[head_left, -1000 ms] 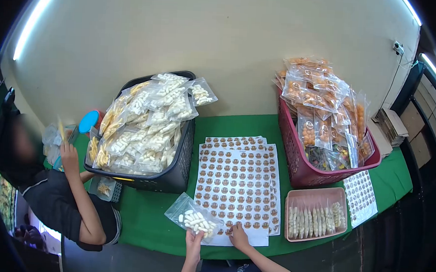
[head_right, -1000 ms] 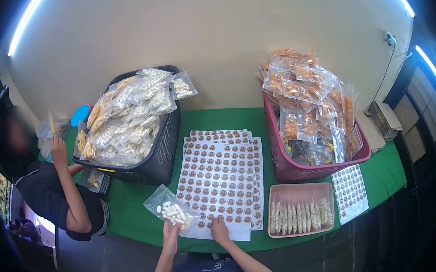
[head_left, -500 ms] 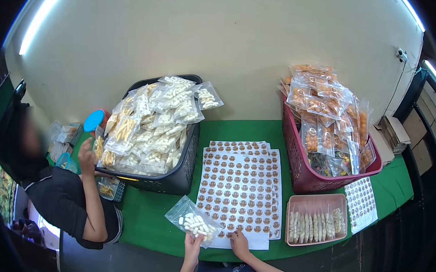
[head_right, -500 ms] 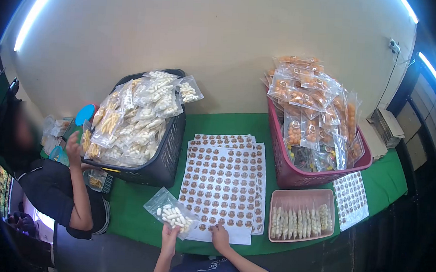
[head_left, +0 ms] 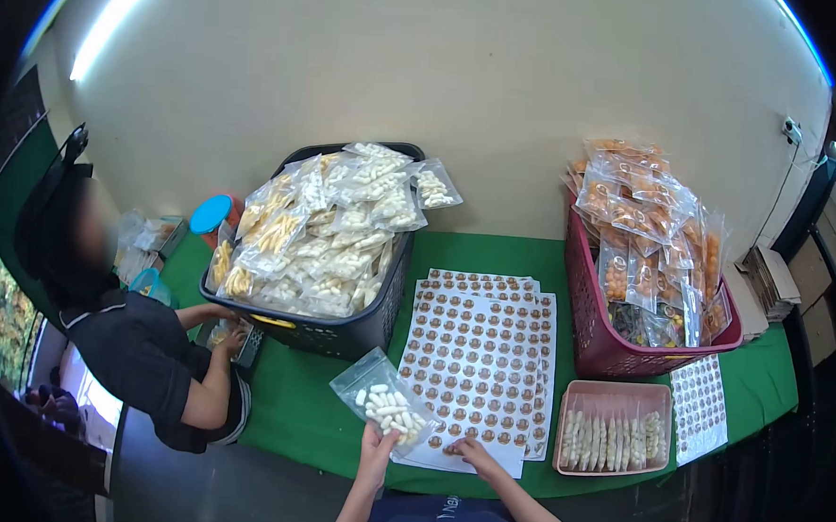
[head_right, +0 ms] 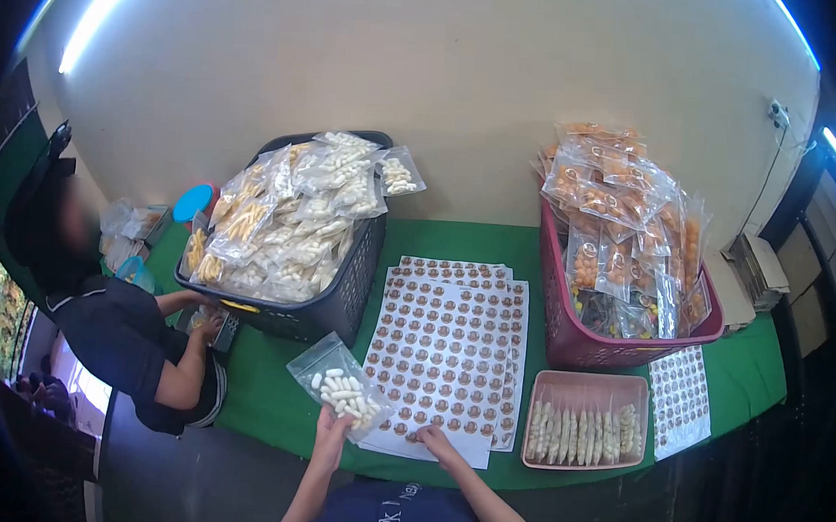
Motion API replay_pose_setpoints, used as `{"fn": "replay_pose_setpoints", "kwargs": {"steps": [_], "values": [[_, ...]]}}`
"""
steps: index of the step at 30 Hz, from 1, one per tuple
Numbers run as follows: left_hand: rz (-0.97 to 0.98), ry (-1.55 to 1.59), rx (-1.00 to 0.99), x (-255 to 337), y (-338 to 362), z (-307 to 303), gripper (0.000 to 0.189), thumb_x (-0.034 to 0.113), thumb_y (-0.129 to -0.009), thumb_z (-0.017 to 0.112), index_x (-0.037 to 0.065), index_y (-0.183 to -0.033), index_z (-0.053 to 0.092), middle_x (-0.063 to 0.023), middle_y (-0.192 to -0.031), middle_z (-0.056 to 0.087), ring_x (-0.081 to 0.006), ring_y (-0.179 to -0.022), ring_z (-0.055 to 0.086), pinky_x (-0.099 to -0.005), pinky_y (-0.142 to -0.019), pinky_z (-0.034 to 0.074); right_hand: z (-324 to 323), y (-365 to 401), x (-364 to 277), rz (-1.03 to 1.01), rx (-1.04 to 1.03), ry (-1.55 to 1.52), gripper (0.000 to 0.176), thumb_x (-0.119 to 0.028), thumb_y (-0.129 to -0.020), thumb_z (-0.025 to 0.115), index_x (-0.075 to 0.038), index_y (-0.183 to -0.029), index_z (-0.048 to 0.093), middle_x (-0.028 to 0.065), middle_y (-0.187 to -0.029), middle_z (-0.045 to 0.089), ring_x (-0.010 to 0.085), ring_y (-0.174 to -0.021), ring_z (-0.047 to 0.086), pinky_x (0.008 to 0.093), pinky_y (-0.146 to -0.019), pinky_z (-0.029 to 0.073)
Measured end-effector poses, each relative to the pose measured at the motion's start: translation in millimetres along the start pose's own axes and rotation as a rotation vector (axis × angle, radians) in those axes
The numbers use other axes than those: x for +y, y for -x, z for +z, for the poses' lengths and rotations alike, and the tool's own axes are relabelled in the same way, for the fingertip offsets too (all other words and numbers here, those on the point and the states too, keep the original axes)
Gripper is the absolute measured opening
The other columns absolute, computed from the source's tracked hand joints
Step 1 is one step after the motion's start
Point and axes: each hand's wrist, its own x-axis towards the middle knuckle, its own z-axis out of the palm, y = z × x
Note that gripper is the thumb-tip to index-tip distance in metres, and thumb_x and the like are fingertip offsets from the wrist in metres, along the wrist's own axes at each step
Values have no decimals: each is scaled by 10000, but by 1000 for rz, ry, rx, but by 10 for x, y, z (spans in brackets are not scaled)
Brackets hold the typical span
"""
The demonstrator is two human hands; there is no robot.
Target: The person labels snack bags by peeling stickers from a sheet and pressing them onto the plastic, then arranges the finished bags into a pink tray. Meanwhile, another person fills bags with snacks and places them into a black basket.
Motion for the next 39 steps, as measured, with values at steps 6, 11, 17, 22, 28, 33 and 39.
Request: {"fn": "replay_pose_setpoints", "kwargs": {"steps": [6,11,17,22,28,33,39], "values": [[-20,-7,70,24,-141,141,326,152,-883,487,-15,-1159,432,-83,-1088,535,-128,-964,531,-261,-822,431,-96,435,-1315,-293,21,-292,90,-95,-812,561,-40,-881,577,-11,-752,569,81,-707,513,200,-654,399],[-43,-262,-49,-122,-263,224,237,160,-862,536,-14,-1023,540,-49,-924,604,-88,-806,567,-229,-705,457,112,901,-2158,-464,-104,-199,156,-93,-781,620,-27,-922,617,10,-797,613,51,-666,504,192,-588,402],[50,-277,-183,-28,-250,458,293,255,-882,504,-11,-992,552,-31,-851,609,-65,-737,554,-211,-639,444,144,814,-2279,-681,115,187,244,-98,-735,659,1,-943,580,37,-733,619,54,-601,491,199,-570,403],[117,-383,-167,-82,-267,422,319,326,-872,516,30,-754,508,40,-627,468,-20,-582,390,-182,-517,342,125,860,-2390,-676,116,263,240,-76,-719,675,5,-906,549,31,-710,613,41,-588,478,184,-561,385],[20,-361,-165,62,-170,461,341,342,-877,499,14,-789,523,16,-677,527,-25,-622,457,-186,-543,374,102,818,-2363,-642,67,279,227,-87,-700,700,3,-853,559,28,-687,610,35,-566,470,181,-536,375],[23,-323,-219,152,-122,490,361,324,-885,484,-24,-965,540,-30,-830,598,-58,-736,541,-205,-637,433,98,856,-2403,-635,51,192,222,-127,-687,708,-3,-814,576,50,-701,628,51,-542,458,194,-520,380],[96,-296,-239,102,-72,454,342,296,-882,499,-30,-978,539,-32,-833,602,-64,-744,549,-210,-649,440,132,934,-2428,-636,74,287,213,-92,-682,717,-2,-815,578,30,-668,619,29,-547,475,180,-524,364]]}}
